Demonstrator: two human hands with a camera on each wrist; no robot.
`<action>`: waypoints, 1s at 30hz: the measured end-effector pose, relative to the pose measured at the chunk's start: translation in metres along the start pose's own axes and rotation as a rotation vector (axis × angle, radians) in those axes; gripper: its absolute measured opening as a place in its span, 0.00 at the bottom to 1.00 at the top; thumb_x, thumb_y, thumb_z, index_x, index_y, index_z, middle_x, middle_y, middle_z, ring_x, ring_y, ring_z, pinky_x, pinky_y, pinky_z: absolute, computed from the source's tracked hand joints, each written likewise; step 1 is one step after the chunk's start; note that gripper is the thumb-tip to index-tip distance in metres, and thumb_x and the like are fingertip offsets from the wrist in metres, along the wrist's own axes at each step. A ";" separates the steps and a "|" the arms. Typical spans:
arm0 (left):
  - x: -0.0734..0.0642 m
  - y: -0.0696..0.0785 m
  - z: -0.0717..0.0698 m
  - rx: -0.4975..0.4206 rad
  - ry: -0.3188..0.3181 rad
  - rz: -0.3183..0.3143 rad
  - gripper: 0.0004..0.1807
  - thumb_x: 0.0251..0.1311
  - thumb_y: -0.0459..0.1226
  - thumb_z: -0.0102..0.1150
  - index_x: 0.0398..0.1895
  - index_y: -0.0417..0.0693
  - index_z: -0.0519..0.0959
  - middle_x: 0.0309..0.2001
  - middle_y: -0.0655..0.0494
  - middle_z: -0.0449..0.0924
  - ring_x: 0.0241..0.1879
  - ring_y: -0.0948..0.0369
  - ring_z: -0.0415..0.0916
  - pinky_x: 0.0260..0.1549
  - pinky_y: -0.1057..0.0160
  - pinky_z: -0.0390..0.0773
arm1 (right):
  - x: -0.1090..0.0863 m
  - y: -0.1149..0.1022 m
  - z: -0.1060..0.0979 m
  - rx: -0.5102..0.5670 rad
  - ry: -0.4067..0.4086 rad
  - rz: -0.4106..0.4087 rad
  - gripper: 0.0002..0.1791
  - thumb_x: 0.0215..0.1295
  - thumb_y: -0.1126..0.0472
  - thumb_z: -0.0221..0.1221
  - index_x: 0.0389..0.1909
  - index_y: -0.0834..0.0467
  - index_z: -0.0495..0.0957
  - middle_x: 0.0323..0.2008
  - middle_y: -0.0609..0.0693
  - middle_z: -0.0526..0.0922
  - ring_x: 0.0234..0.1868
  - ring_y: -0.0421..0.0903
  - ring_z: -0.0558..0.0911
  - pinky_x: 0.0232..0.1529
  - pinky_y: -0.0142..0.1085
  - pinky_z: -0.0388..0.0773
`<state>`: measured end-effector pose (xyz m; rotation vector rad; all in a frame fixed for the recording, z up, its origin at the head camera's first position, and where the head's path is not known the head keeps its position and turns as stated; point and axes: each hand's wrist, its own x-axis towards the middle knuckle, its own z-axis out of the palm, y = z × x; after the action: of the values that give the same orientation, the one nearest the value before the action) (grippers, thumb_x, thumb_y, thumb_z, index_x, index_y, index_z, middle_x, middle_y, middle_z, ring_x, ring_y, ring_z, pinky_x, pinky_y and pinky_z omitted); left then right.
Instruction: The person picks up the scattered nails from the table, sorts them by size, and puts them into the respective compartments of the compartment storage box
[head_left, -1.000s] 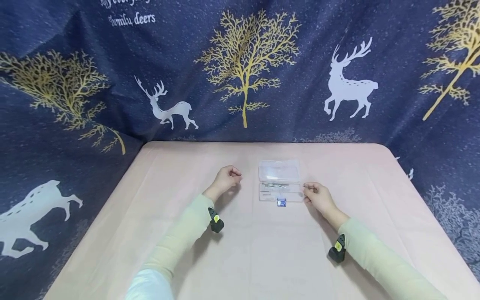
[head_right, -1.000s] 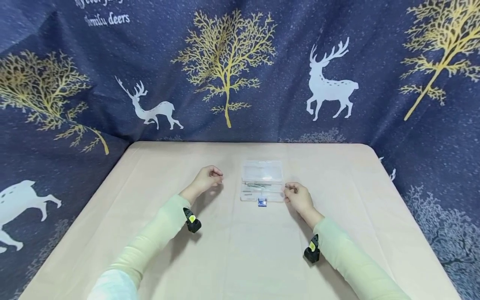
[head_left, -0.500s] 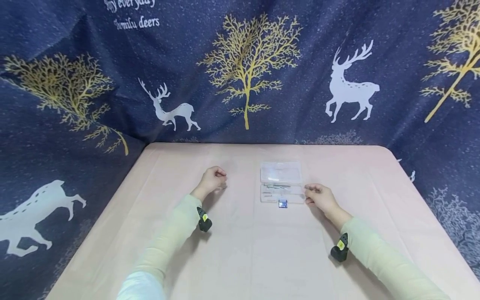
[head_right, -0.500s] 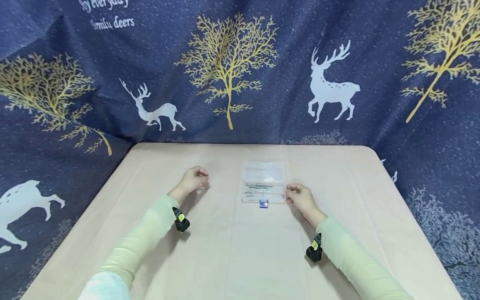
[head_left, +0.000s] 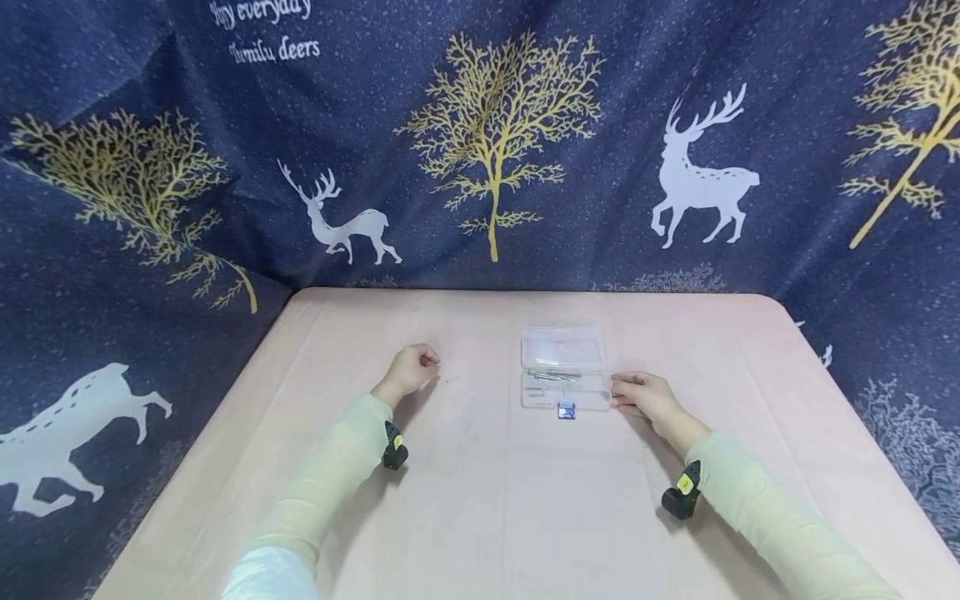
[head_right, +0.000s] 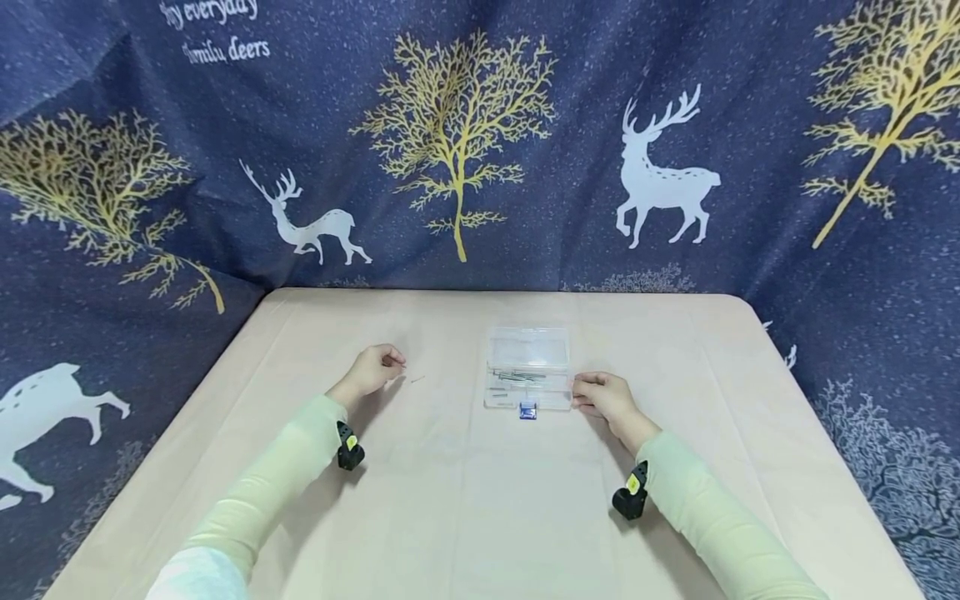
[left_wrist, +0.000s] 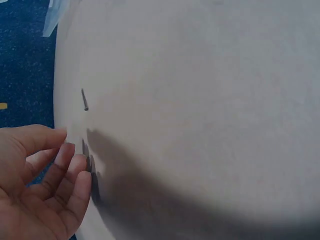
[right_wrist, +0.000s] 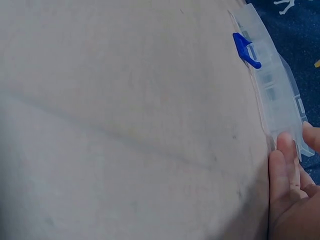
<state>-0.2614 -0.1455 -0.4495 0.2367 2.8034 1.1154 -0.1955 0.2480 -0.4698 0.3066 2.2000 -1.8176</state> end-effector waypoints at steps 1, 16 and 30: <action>0.000 0.000 0.001 0.013 -0.012 0.000 0.07 0.54 0.27 0.57 0.36 0.34 0.78 0.35 0.43 0.79 0.37 0.52 0.76 0.41 0.57 0.79 | 0.000 0.000 -0.001 0.013 -0.004 -0.001 0.30 0.67 0.62 0.54 0.63 0.76 0.59 0.29 0.40 0.81 0.27 0.31 0.81 0.35 0.24 0.82; 0.000 0.002 0.012 0.057 -0.133 0.006 0.02 0.55 0.27 0.60 0.31 0.36 0.78 0.31 0.51 0.77 0.34 0.59 0.72 0.37 0.65 0.76 | 0.006 0.004 -0.002 0.054 0.011 0.019 0.32 0.65 0.62 0.57 0.62 0.76 0.60 0.27 0.41 0.80 0.27 0.32 0.81 0.36 0.25 0.82; -0.006 0.009 0.015 0.234 -0.145 0.118 0.02 0.55 0.27 0.55 0.29 0.36 0.77 0.31 0.48 0.78 0.34 0.56 0.73 0.42 0.57 0.78 | 0.002 0.003 -0.003 0.065 -0.011 0.007 0.32 0.64 0.63 0.57 0.63 0.76 0.59 0.30 0.41 0.82 0.28 0.33 0.82 0.36 0.24 0.82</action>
<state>-0.2525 -0.1295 -0.4541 0.4888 2.8157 0.7528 -0.1964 0.2514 -0.4729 0.3160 2.1333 -1.8857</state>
